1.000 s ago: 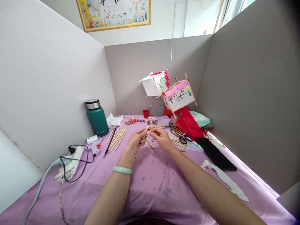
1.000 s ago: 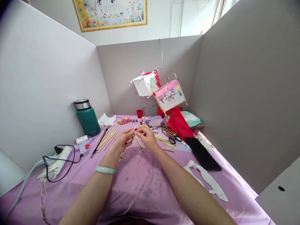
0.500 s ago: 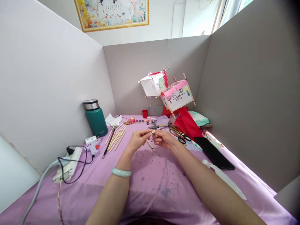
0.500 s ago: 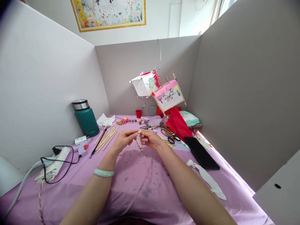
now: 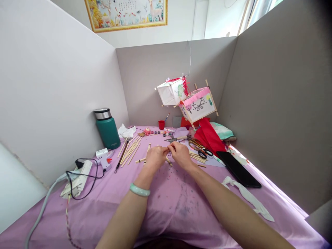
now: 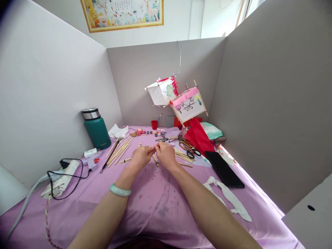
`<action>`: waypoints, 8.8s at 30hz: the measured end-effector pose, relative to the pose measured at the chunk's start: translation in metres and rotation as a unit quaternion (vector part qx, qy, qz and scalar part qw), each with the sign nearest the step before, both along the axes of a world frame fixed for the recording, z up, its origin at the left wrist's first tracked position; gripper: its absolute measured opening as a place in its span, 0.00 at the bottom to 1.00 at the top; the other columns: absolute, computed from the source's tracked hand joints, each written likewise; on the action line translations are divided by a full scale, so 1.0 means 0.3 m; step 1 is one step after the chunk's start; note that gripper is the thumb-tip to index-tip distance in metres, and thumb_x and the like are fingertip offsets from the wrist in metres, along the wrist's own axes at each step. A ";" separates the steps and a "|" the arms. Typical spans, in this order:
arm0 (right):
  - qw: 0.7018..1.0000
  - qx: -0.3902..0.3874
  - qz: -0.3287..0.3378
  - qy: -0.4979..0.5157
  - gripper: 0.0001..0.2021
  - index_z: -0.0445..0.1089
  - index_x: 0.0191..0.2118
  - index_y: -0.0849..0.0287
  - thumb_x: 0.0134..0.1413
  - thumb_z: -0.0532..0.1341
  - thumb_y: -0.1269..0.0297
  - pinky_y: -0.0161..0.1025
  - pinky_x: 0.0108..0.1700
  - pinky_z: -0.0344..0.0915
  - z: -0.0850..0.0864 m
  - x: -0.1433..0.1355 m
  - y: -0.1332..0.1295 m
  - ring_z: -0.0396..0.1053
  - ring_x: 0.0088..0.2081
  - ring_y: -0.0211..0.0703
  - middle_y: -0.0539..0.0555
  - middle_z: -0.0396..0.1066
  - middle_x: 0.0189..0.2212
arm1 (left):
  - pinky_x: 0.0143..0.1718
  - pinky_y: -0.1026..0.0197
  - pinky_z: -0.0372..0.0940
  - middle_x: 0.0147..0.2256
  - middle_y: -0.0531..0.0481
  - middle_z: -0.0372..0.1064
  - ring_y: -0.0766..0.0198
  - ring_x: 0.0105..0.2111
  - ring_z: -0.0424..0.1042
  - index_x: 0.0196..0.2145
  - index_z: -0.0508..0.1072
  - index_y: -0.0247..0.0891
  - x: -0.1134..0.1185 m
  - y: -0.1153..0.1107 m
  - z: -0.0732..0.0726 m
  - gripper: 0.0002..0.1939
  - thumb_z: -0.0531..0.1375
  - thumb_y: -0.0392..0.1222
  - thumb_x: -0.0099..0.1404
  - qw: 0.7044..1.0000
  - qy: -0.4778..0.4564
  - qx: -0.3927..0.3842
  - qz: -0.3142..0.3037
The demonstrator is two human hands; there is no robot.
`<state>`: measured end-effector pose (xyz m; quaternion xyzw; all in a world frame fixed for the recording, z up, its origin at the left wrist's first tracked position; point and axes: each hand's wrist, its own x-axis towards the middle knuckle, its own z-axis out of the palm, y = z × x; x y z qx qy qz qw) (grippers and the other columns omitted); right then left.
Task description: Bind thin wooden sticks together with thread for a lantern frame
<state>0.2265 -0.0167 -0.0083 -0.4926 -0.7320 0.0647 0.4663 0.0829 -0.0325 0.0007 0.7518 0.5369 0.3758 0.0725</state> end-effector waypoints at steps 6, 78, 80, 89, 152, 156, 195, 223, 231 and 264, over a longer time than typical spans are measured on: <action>0.993 0.093 0.064 0.022 0.09 0.69 0.35 0.57 0.60 0.53 0.64 0.37 0.39 0.59 0.021 -0.003 -0.032 0.67 0.35 0.42 0.55 0.72 0.34 | 0.24 0.66 0.55 0.21 0.52 0.69 0.69 0.20 0.63 0.42 0.78 0.39 -0.005 0.040 -0.002 0.14 0.60 0.41 0.58 0.969 -0.217 -0.113 -0.044; 0.989 0.135 0.013 0.061 0.11 0.71 0.35 0.59 0.61 0.54 0.62 0.35 0.35 0.60 0.007 -0.008 -0.022 0.68 0.31 0.39 0.53 0.73 0.31 | 0.13 0.68 0.45 0.25 0.50 0.69 0.74 0.15 0.62 0.45 0.76 0.32 0.036 0.007 0.009 0.27 0.68 0.49 0.49 0.820 -0.514 -0.189 -0.167; 0.989 0.139 0.009 0.057 0.11 0.71 0.35 0.59 0.62 0.53 0.62 0.35 0.35 0.60 0.005 -0.007 -0.019 0.68 0.32 0.40 0.53 0.73 0.31 | 0.13 0.69 0.45 0.25 0.50 0.69 0.74 0.15 0.62 0.45 0.76 0.32 0.038 0.007 0.008 0.27 0.67 0.49 0.50 0.824 -0.509 -0.185 -0.165; 0.988 0.153 0.001 0.024 0.11 0.72 0.37 0.59 0.62 0.53 0.63 0.35 0.37 0.61 0.007 -0.009 -0.020 0.70 0.34 0.41 0.54 0.74 0.33 | 0.13 0.69 0.45 0.25 0.51 0.68 0.73 0.15 0.63 0.45 0.75 0.32 0.038 0.010 0.007 0.27 0.68 0.48 0.49 0.814 -0.523 -0.191 -0.165; 0.950 -0.139 0.276 0.033 0.10 0.66 0.27 0.60 0.60 0.54 0.66 0.32 0.27 0.61 -0.029 -0.073 -0.064 0.67 0.22 0.34 0.49 0.69 0.21 | 0.24 0.67 0.60 0.29 0.53 0.69 0.72 0.23 0.65 0.41 0.70 0.35 -0.006 -0.012 0.058 0.19 0.66 0.44 0.52 0.792 -0.547 -0.120 -0.243; 0.955 -0.119 0.271 0.016 0.11 0.64 0.26 0.59 0.59 0.55 0.66 0.32 0.28 0.59 -0.031 -0.073 -0.061 0.65 0.22 0.35 0.48 0.67 0.20 | 0.23 0.68 0.56 0.26 0.55 0.66 0.74 0.20 0.59 0.37 0.69 0.35 0.007 -0.011 0.052 0.14 0.63 0.45 0.56 0.791 -0.555 -0.111 -0.234; 0.974 -0.081 0.211 -0.001 0.11 0.65 0.26 0.61 0.57 0.60 0.62 0.32 0.28 0.52 -0.066 -0.083 -0.042 0.59 0.23 0.34 0.48 0.65 0.21 | 0.19 0.69 0.52 0.24 0.57 0.59 0.76 0.18 0.51 0.41 0.72 0.35 0.017 -0.017 0.057 0.14 0.61 0.44 0.59 0.745 -0.592 -0.123 -0.283; 0.982 -0.046 0.118 -0.141 0.10 0.69 0.34 0.61 0.60 0.56 0.60 0.34 0.30 0.53 -0.048 -0.088 -0.072 0.68 0.28 0.40 0.54 0.73 0.28 | 0.27 0.64 0.63 0.23 0.58 0.60 0.74 0.18 0.56 0.40 0.72 0.35 0.013 -0.021 0.058 0.14 0.59 0.46 0.59 0.768 -0.566 -0.135 -0.268; 0.981 -0.062 0.152 -0.105 0.10 0.68 0.32 0.62 0.60 0.55 0.63 0.34 0.29 0.53 -0.051 -0.085 -0.068 0.66 0.26 0.38 0.53 0.71 0.26 | 0.27 0.64 0.62 0.24 0.56 0.62 0.73 0.19 0.58 0.41 0.72 0.34 0.017 -0.026 0.066 0.14 0.58 0.44 0.60 0.767 -0.570 -0.133 -0.265; 0.981 -0.086 0.147 0.087 0.07 0.62 0.32 0.58 0.60 0.54 0.63 0.32 0.29 0.61 -0.024 -0.052 -0.033 0.67 0.24 0.36 0.48 0.68 0.22 | 0.37 0.62 0.64 0.37 0.46 0.71 0.66 0.33 0.69 0.42 0.75 0.36 -0.006 0.018 0.049 0.15 0.61 0.45 0.58 0.816 -0.549 -0.060 -0.172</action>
